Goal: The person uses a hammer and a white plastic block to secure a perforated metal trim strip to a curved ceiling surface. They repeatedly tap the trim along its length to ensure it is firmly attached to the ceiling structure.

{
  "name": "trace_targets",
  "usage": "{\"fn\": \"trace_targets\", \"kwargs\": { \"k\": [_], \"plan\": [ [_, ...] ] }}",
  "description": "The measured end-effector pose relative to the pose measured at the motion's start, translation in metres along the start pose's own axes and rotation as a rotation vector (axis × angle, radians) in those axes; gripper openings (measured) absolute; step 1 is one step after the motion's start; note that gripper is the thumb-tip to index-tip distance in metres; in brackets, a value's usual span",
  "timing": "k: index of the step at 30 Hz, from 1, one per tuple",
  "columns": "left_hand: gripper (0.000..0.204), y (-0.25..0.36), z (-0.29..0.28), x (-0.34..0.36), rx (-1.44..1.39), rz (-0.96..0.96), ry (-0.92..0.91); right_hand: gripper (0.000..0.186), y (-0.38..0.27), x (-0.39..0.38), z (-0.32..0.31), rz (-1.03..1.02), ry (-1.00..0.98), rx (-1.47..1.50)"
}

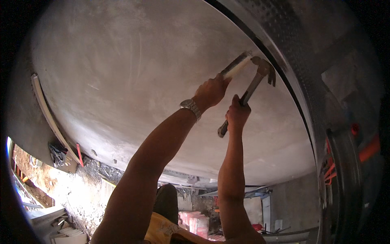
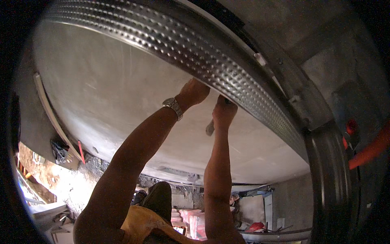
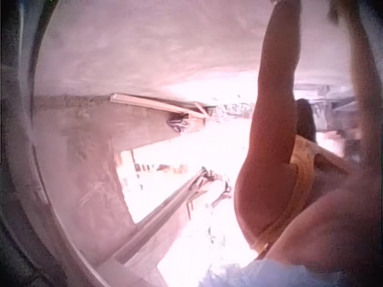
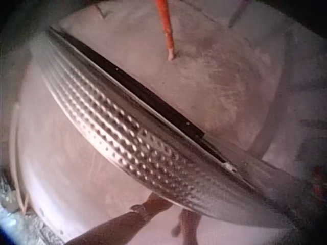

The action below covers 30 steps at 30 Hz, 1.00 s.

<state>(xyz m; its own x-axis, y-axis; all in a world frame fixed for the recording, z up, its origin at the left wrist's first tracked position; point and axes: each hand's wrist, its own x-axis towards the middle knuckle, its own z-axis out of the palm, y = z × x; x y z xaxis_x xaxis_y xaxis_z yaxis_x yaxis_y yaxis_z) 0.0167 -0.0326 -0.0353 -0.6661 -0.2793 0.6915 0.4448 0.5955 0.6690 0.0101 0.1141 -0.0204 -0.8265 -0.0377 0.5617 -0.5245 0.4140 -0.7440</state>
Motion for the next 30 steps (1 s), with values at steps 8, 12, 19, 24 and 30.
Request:
{"fn": "trace_targets", "kwargs": {
  "k": [8, 12, 19, 24, 30],
  "plan": [
    [0.048, 0.017, 0.004, 0.000, -0.002, -0.070, -0.084, 0.032, 0.007, 0.002, -0.002, 0.109, -0.028, 0.098],
    [0.047, -0.001, -0.001, 0.005, 0.059, -0.021, -0.016, 0.035, -0.056, -0.030, 0.008, 0.154, 0.030, 0.342],
    [0.044, 0.034, -0.030, -0.009, -0.087, -0.198, -0.001, 0.032, -0.054, -0.023, 0.003, 0.328, -0.080, 0.257],
    [0.041, 0.047, -0.028, -0.006, -0.084, -0.176, -0.015, 0.019, 0.004, -0.012, -0.025, 0.218, -0.023, 0.871],
    [0.040, 0.050, -0.022, -0.008, -0.073, -0.189, -0.041, 0.030, 0.010, 0.012, -0.006, 0.062, -0.006, -0.070]
  ]
}}
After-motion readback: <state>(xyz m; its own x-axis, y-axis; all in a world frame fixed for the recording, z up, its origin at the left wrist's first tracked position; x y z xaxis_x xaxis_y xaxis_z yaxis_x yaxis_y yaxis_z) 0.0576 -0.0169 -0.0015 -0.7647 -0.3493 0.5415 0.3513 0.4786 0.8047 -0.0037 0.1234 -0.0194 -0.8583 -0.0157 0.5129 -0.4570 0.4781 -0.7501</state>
